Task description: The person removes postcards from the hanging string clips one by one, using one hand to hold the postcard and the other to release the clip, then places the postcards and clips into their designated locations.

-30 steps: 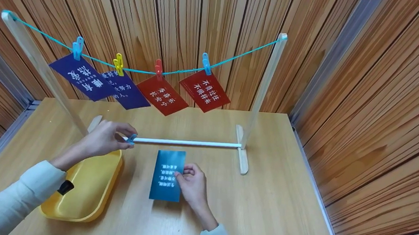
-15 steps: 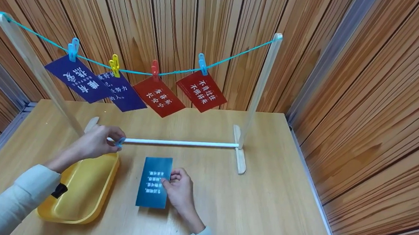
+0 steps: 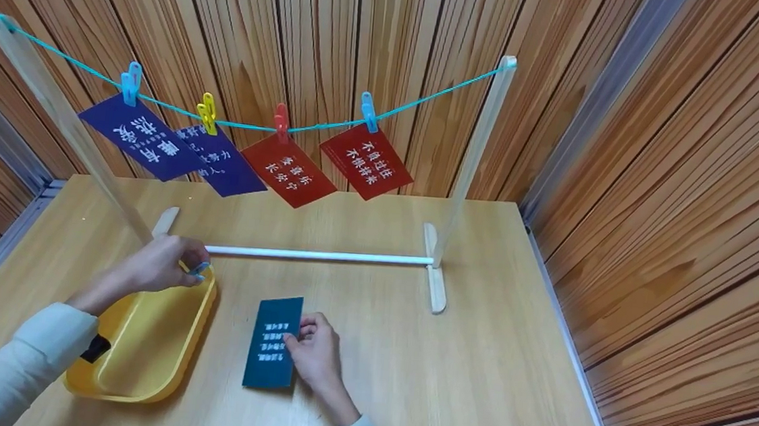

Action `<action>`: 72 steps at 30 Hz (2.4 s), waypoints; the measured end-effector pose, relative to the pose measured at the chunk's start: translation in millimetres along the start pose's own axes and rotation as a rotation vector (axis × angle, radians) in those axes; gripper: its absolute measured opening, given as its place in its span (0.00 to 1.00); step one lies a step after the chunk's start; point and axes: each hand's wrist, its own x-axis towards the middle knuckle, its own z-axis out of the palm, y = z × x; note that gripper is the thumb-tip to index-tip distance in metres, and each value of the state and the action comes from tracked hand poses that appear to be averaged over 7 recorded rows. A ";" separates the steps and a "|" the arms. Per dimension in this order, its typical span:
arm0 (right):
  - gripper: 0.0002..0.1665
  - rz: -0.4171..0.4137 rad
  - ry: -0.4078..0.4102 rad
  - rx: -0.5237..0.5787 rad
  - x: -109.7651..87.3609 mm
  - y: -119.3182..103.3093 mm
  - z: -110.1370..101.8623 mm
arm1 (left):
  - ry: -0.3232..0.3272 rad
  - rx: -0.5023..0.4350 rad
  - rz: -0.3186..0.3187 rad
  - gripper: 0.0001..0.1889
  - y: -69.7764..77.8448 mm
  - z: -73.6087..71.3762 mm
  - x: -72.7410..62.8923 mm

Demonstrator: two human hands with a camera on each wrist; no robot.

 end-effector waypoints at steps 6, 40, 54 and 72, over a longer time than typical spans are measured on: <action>0.16 0.023 -0.016 -0.026 0.1 2.9 16.5 | -0.036 0.040 -0.021 0.08 -11.6 3.4 -3.7; 0.16 -0.024 -0.002 -0.437 14.1 -3.7 36.6 | -0.086 0.202 -0.090 0.07 -48.5 39.8 0.6; 0.18 -0.036 0.001 -0.479 16.0 -2.9 33.6 | -0.024 0.342 -0.015 0.05 -52.3 48.4 -1.6; 0.15 -0.064 0.007 -0.489 14.8 -3.4 31.5 | -0.015 0.374 -0.009 0.04 -52.2 43.0 -7.5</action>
